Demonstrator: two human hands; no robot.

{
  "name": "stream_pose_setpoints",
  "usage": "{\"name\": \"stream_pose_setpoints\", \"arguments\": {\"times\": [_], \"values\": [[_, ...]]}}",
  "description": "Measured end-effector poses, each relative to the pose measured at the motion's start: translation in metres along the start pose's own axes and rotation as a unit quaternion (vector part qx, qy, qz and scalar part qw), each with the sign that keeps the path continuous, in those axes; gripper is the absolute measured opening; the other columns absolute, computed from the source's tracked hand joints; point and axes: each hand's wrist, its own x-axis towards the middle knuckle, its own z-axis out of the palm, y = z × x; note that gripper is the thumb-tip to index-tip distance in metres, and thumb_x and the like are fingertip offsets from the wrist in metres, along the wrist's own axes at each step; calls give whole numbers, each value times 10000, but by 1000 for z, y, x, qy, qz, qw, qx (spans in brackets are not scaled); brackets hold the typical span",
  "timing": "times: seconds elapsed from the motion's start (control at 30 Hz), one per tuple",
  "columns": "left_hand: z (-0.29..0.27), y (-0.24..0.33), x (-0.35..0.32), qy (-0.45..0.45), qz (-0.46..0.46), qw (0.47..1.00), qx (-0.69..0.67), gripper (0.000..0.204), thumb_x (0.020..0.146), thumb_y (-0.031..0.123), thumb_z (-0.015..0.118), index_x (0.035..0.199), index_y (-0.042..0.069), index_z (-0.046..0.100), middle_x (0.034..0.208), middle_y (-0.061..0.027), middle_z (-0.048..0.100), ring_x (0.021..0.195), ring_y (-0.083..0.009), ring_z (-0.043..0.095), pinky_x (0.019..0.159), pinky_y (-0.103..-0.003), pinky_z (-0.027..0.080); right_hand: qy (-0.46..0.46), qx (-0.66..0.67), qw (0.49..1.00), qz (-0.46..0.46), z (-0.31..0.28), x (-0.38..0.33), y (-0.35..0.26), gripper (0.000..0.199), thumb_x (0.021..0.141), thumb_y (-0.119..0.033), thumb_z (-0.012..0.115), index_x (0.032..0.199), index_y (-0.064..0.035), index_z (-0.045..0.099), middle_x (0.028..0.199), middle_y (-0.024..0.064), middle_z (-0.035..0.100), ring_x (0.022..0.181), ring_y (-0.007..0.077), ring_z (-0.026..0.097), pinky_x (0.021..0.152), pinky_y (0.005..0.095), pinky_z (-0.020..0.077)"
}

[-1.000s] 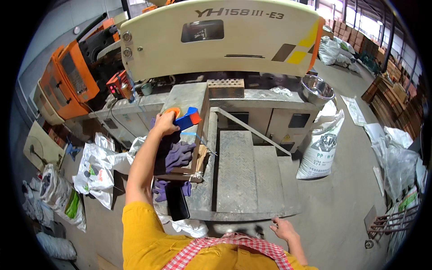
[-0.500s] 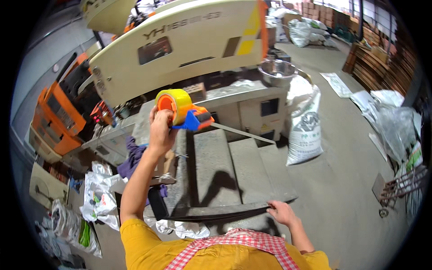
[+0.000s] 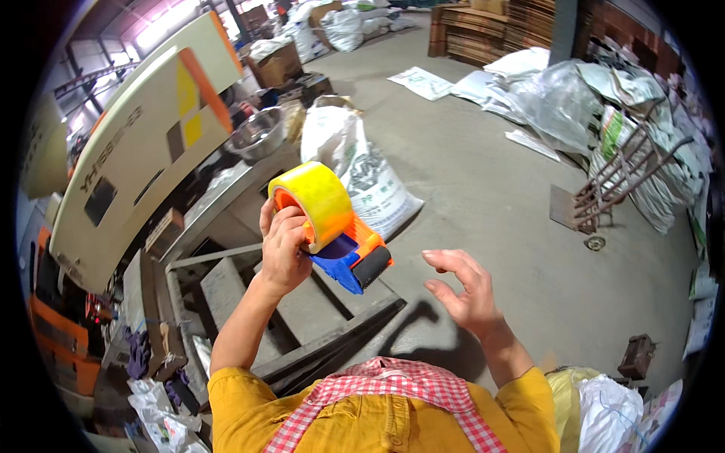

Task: The person picks up a tape dispenser and peels back the end of the yellow tape to prepare it. The person then moves several green circular parts from a large white sack onto a flat cardboard box, one by one.

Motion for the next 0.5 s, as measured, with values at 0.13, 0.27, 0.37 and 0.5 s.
{"name": "stream_pose_setpoints", "arguments": {"times": [0.13,0.27,0.37,0.5], "values": [[83,21,42,-29,-2,995,-100,410,616,-130,602,966,77,546,935,-73,603,1004,-287,596,1070,-531,279,63,19,998,23,-52,12,33,309,756,20,708,1051,-29,634,1080,132,670,920,273,645,776,352,527],[168,24,65,-66,-35,970,-232,357,686,-94,622,975,87,515,975,-94,610,1033,-312,577,1087,-546,235,121,6,992,30,-97,42,77,305,774,7,696,1071,-24,635,1100,124,663,909,231,645,731,312,529],[242,19,74,-83,-84,926,-358,347,734,42,723,1001,112,514,1087,-88,631,1109,-280,567,1097,-536,205,99,6,993,71,-132,76,127,388,790,-41,698,1167,-33,605,1191,132,620,1031,241,602,782,321,510],[345,35,112,-99,-142,846,-505,302,766,-29,664,985,94,496,1085,-86,626,1110,-279,566,1111,-556,170,17,-21,998,50,-189,129,205,675,788,-132,723,1386,-37,424,1400,136,461,1251,243,474,983,358,427]]}}
